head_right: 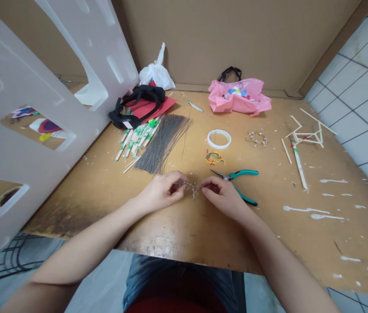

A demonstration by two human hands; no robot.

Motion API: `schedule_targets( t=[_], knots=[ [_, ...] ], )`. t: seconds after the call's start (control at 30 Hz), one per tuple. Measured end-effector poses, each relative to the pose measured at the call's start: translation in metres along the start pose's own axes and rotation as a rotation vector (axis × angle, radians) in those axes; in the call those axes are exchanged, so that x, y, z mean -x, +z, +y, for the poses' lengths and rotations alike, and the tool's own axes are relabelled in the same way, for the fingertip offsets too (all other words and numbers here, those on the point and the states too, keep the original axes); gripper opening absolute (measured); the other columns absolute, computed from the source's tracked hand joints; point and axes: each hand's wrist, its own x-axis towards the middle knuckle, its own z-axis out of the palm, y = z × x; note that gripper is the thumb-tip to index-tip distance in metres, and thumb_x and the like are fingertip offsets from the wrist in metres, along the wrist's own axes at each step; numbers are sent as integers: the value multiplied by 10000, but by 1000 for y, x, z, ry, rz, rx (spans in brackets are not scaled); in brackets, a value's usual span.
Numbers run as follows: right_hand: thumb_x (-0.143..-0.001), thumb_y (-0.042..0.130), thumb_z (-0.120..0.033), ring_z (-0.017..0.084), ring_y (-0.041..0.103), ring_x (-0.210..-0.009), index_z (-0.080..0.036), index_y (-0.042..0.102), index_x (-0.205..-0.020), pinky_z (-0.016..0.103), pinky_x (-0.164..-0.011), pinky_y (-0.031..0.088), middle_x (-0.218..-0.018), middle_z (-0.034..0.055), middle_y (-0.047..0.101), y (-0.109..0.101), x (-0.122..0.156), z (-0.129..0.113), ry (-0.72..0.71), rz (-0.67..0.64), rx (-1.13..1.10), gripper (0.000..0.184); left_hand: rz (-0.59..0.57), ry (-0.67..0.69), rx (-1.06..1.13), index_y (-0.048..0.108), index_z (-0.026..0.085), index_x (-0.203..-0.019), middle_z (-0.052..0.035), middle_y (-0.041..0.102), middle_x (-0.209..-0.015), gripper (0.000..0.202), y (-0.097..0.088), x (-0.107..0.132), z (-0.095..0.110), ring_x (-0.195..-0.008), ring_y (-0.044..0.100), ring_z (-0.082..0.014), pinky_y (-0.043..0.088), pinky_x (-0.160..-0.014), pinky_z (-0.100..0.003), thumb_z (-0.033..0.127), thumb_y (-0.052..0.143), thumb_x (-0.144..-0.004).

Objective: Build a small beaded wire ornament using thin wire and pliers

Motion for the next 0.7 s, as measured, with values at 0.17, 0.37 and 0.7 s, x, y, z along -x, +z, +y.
schedule_targets(
  t=[0.17, 0.37, 0.7],
  knots=[
    [-786, 546, -314, 161, 622, -694, -197, 613, -1016, 304, -611, 509, -900, 61, 686, -14, 3, 0, -121, 173, 273, 266, -13, 21, -16, 536, 171, -858, 22, 563, -675, 113, -1, 1, 0, -537, 520, -74, 403, -530, -179, 130, 481, -769],
    [-736, 584, -385, 329, 490, -1167, -189, 545, -1230, 512, -932, 407, -1240, 143, 569, -70, 19, 23, -241, 98, 1049, 533, -43, 56, -14, 541, 169, -859, 16, 585, -698, 129, -8, 0, 3, -536, 523, -71, 387, -517, -177, 122, 477, -757],
    [-672, 562, -319, 343, 518, -1056, -103, 498, -1268, 446, -854, 406, -1201, 196, 566, -84, 14, 24, -200, -120, 1426, 637, -178, 89, 84, 564, 169, -878, 22, 565, -660, 181, -18, 3, 5, -519, 494, -69, 372, -510, -178, 117, 472, -731]
  ],
)
